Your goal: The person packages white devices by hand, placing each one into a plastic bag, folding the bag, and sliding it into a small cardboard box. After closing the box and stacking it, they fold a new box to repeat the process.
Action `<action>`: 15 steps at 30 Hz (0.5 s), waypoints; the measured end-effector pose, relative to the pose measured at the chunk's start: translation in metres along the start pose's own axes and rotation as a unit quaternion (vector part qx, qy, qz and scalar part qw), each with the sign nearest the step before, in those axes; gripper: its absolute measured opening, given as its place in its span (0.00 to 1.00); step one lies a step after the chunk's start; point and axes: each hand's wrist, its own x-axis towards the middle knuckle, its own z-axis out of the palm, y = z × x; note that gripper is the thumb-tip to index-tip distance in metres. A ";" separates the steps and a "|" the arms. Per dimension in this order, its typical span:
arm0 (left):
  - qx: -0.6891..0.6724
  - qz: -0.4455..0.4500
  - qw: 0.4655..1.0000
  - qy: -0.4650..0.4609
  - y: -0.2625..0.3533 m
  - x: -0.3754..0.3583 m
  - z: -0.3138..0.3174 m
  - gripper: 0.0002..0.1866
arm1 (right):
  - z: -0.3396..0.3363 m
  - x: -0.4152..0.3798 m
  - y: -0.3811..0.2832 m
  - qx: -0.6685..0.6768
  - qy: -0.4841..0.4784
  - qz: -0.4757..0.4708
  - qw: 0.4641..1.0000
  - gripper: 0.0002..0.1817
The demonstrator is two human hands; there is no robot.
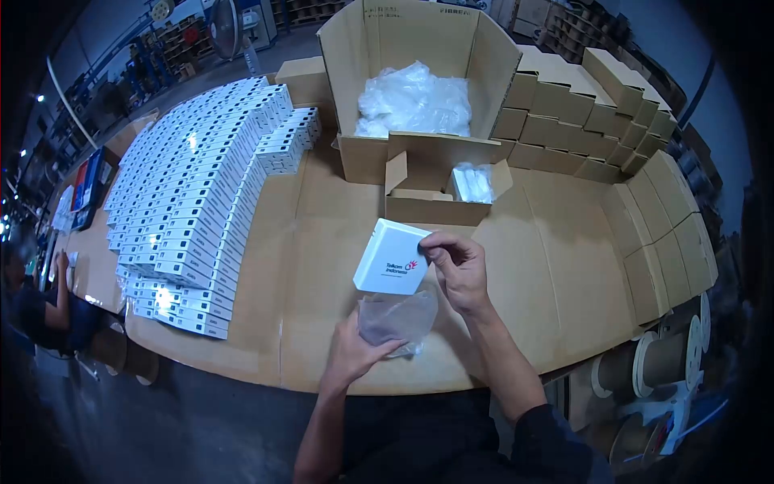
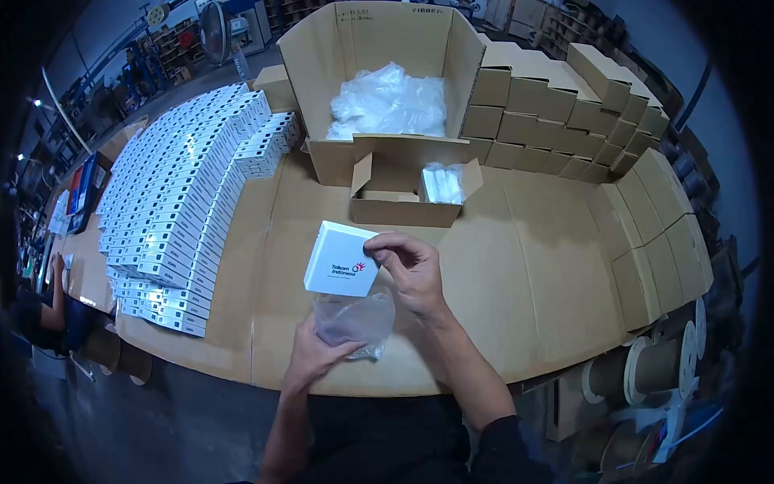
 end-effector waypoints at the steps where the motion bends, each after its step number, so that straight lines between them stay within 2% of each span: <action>1: 0.007 0.001 1.000 -0.004 0.001 0.000 -0.001 0.32 | -0.004 -0.004 0.006 0.001 0.003 0.007 1.000 0.08; 5: -0.006 0.003 1.000 -0.012 -0.005 0.000 -0.003 0.31 | -0.008 -0.017 0.021 0.050 0.031 0.038 0.998 0.09; 7: -0.015 0.007 1.000 -0.014 -0.007 -0.001 -0.002 0.30 | -0.002 -0.019 0.020 0.130 0.065 0.049 0.988 0.09; 10: -0.013 0.006 1.000 -0.023 -0.003 0.001 -0.004 0.31 | -0.004 -0.020 0.024 0.162 0.061 0.065 0.983 0.09; 12: -0.023 -0.016 0.999 -0.035 -0.002 0.001 -0.006 0.31 | -0.007 -0.021 0.029 0.143 0.034 0.064 0.987 0.09; 15: -0.026 0.030 0.999 0.021 -0.015 0.005 -0.006 0.31 | -0.012 -0.023 0.024 0.077 0.044 0.065 0.994 0.08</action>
